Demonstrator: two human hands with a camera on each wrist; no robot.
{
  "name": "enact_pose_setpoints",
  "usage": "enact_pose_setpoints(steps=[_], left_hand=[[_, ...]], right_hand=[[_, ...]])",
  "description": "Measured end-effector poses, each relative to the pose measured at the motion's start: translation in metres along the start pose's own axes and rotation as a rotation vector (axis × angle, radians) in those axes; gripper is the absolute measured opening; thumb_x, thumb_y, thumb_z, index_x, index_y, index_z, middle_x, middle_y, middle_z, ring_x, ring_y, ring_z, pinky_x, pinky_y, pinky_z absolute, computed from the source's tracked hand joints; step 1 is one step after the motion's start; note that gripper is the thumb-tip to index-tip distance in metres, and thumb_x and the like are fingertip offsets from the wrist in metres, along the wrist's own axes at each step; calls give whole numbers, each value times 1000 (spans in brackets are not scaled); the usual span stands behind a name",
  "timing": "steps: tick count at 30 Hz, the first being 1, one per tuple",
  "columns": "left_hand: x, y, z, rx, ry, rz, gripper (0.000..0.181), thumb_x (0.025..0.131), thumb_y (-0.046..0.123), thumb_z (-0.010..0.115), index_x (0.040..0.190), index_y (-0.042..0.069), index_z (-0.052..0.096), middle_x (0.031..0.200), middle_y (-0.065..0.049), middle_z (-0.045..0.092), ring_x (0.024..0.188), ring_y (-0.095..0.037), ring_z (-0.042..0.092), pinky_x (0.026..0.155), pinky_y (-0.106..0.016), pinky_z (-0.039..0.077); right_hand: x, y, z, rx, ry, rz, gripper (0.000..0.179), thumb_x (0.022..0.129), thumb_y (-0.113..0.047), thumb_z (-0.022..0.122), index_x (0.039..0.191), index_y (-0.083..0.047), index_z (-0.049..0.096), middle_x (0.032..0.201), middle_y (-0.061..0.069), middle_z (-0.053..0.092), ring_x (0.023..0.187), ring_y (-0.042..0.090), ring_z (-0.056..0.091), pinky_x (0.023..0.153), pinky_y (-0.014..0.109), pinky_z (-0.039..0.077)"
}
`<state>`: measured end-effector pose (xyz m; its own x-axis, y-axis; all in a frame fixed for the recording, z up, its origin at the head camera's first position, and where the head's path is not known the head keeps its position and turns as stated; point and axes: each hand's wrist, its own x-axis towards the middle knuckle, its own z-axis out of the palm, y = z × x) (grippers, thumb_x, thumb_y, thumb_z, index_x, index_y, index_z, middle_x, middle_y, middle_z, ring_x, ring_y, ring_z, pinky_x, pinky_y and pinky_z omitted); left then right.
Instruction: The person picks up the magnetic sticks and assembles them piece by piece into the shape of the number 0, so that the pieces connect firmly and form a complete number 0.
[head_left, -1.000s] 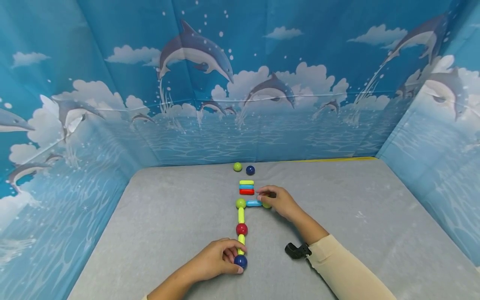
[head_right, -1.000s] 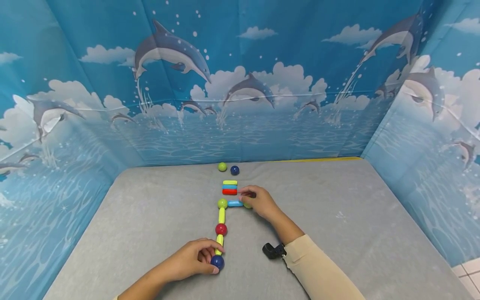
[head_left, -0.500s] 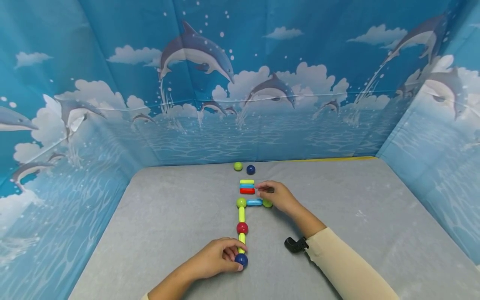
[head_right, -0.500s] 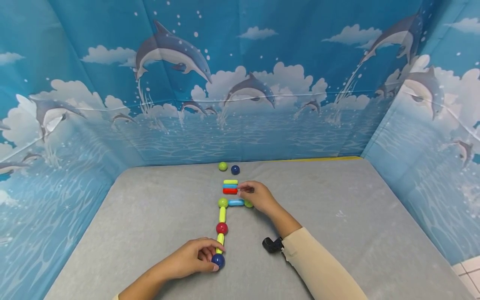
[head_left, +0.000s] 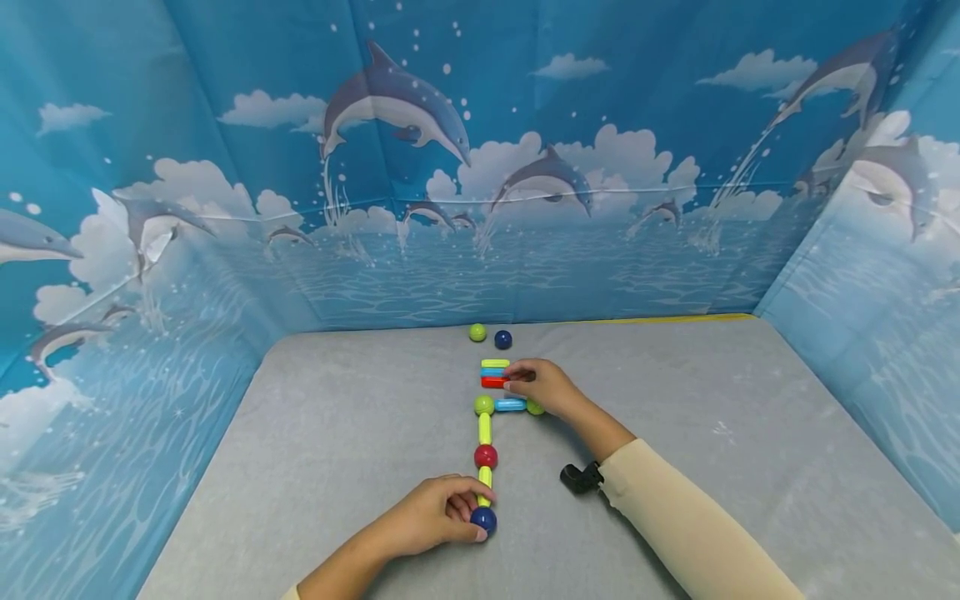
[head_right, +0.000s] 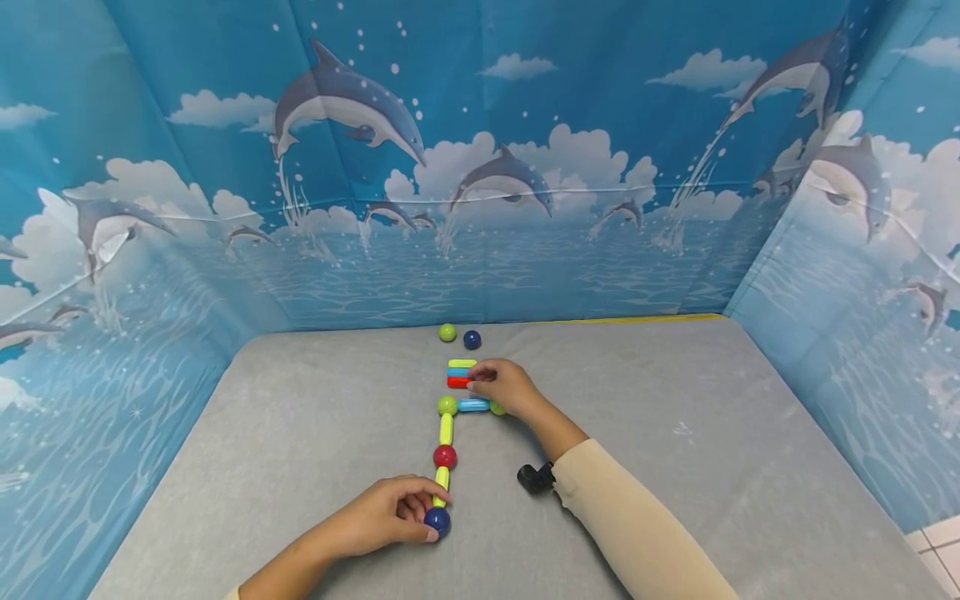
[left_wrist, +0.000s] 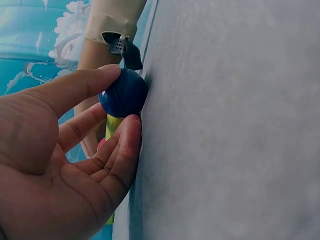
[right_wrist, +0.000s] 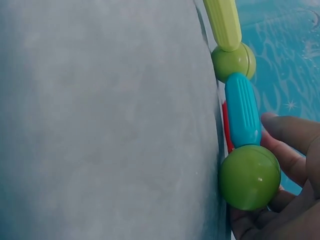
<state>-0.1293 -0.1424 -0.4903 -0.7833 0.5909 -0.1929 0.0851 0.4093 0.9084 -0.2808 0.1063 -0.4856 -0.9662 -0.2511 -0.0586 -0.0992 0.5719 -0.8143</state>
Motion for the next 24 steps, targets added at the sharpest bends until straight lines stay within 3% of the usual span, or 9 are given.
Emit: enact_pose_setpoints(steps=[16, 24], left_hand=[[1, -2, 0, -14, 0, -10, 34, 82, 15, 84, 113, 22, 73, 94, 1, 63, 83, -8, 60, 71, -19, 51], [1, -1, -2, -4, -3, -12, 33, 83, 16, 84, 114, 22, 72, 95, 2, 63, 83, -8, 60, 71, -19, 52]], right_hand=[[12, -8, 7, -110, 38, 91, 13, 94, -18, 72, 106, -13, 73, 99, 5, 69, 91, 18, 61, 83, 36, 51], [14, -9, 7, -170, 20, 105, 13, 94, -19, 71, 103, -11, 75, 98, 6, 70, 89, 18, 61, 80, 34, 52]])
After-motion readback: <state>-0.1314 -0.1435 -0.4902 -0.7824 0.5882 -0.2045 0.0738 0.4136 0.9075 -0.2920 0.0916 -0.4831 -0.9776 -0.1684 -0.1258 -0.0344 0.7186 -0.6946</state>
